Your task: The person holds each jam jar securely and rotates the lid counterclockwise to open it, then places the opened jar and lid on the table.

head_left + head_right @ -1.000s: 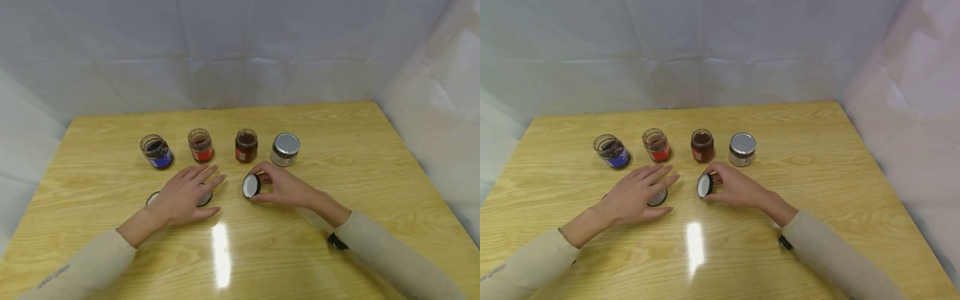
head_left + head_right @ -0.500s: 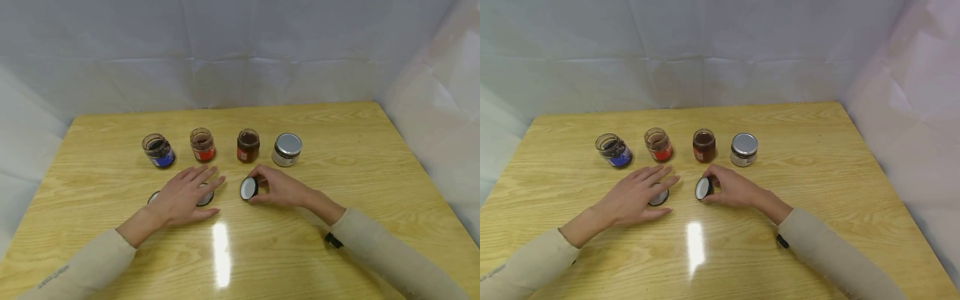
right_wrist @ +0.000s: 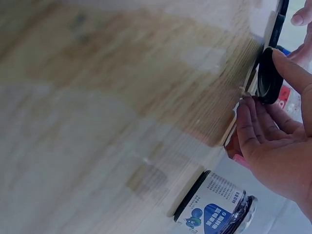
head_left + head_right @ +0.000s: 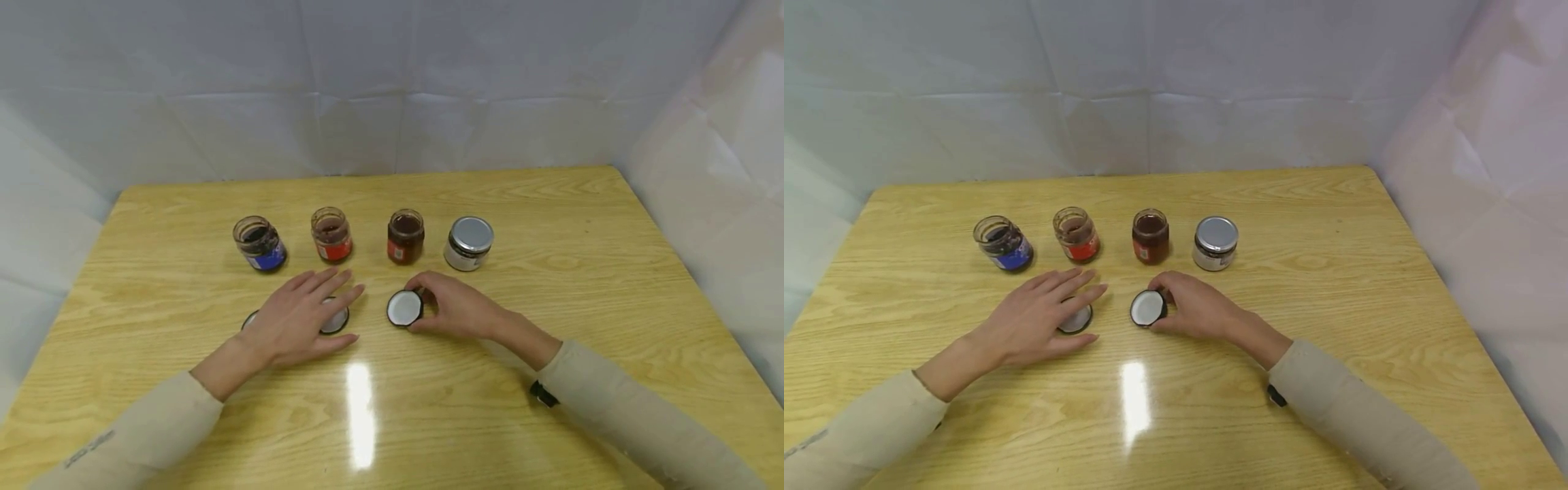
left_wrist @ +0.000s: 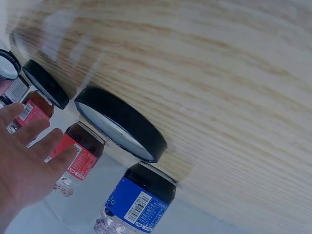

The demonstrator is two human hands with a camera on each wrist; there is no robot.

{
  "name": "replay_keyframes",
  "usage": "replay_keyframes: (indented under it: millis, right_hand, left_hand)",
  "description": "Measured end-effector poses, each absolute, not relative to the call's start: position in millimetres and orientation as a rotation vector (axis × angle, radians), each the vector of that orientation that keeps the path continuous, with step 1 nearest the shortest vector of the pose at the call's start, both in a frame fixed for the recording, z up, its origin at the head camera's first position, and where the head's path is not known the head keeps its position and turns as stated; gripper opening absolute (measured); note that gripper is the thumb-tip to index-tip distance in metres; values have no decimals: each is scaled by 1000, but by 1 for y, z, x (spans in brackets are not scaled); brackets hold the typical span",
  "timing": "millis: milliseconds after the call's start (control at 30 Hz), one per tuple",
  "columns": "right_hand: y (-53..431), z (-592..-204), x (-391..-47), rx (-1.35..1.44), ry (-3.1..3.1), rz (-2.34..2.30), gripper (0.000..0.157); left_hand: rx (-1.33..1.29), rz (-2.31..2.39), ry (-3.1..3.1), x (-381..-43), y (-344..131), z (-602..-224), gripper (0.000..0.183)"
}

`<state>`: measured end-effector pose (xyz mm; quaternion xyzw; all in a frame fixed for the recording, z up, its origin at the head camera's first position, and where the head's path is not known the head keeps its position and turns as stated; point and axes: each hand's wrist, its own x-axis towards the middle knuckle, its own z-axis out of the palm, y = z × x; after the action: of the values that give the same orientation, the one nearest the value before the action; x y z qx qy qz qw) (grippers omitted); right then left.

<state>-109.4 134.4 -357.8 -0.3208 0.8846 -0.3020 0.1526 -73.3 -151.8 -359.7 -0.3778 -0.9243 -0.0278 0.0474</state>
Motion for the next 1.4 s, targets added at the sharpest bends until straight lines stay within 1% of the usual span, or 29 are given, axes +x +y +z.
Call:
replay_keyframes:
  millis: [600, 933, 1067, 1233, 1400]
  right_hand:
    - [137, -362, -109, -974, 2569, -797, 54]
    - [138, -363, -109, -1030, 2561, -778, 51]
    - [140, -363, -108, -1037, 2560, -752, 52]
    - [146, -359, -108, -1079, 2554, -726, 51]
    - [155, -345, -107, -1112, 2538, -698, 49]
  left_hand:
    - [-1135, -129, -2785, -76, -151, -361, 70]
    - [-1125, -97, -2825, -71, -150, -363, 70]
    - [-1118, -78, -2840, -70, -150, -363, 71]
    - [-1127, -85, -2822, -69, -150, -362, 70]
    - [-1152, -116, -2754, -69, -146, -359, 70]
